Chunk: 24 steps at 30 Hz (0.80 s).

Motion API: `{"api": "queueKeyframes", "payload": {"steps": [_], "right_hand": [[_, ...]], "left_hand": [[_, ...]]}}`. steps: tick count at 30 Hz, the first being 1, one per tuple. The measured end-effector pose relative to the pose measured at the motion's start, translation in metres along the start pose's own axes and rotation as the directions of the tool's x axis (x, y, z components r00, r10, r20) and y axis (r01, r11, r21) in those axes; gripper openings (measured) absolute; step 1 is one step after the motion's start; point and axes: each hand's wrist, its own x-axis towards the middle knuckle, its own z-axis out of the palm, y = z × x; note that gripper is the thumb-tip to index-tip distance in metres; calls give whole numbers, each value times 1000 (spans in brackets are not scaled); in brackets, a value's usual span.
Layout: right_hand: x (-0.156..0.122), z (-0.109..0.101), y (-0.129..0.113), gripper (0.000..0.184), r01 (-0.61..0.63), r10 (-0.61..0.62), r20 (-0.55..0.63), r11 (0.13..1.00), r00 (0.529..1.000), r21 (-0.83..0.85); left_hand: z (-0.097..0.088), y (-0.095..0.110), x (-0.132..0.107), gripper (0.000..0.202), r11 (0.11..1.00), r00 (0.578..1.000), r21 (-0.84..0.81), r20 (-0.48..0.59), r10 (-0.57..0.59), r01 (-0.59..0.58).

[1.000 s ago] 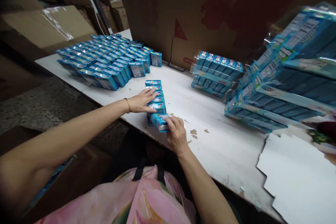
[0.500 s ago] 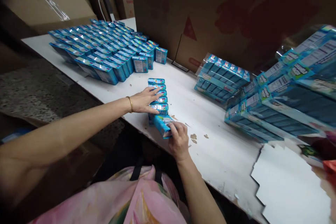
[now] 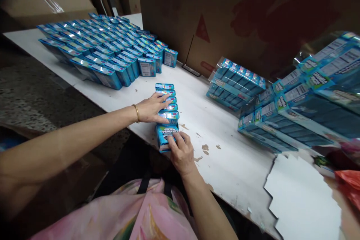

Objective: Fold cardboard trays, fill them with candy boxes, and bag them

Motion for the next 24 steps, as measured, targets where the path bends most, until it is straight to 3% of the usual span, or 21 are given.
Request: {"api": "queueKeyframes", "payload": {"steps": [4, 8, 13, 15, 16, 18, 19, 20, 22, 24], "right_hand": [[10, -18, 8, 44, -135, 129, 59, 985, 990, 109], [13, -52, 21, 45, -294, 295, 20, 937, 955, 188], [12, -81, 61, 53, -393, 396, 20, 915, 918, -95], [14, -84, 80, 52, -384, 415, 106, 895, 904, -228], [16, -84, 86, 52, -370, 419, 147, 888, 896, -274], [24, -81, 90, 51, -346, 403, 150, 887, 903, -306], [30, -76, 87, 50, -341, 386, 123, 897, 914, -282], [38, -69, 83, 50, -343, 371, 96, 912, 924, -225], [57, -45, 75, 51, -364, 362, 110, 931, 926, -8], [80, -9, 72, 55, -447, 401, 207, 847, 892, 286]], "left_hand": [[3, -1, 0, 89, 1000, 1000, -14, -29, 10, -10], [2, -2, -2, 88, 999, 1000, -48, -23, 15, -16], [6, -4, -8, 90, 990, 997, -140, -75, 26, -36], [13, -1, -17, 86, 970, 980, -244, -194, -40, -9], [18, 1, -23, 83, 944, 954, -328, -270, -128, 34], [31, 7, -37, 74, 820, 848, -556, -362, -388, 138], [39, 9, -43, 70, 712, 782, -679, -342, -522, 178], [47, 10, -48, 67, 599, 746, -777, -281, -604, 192], [63, 9, -52, 65, 436, 727, -882, -180, -662, 178], [75, 4, -46, 65, 346, 732, -927, -135, -667, 144]]}}
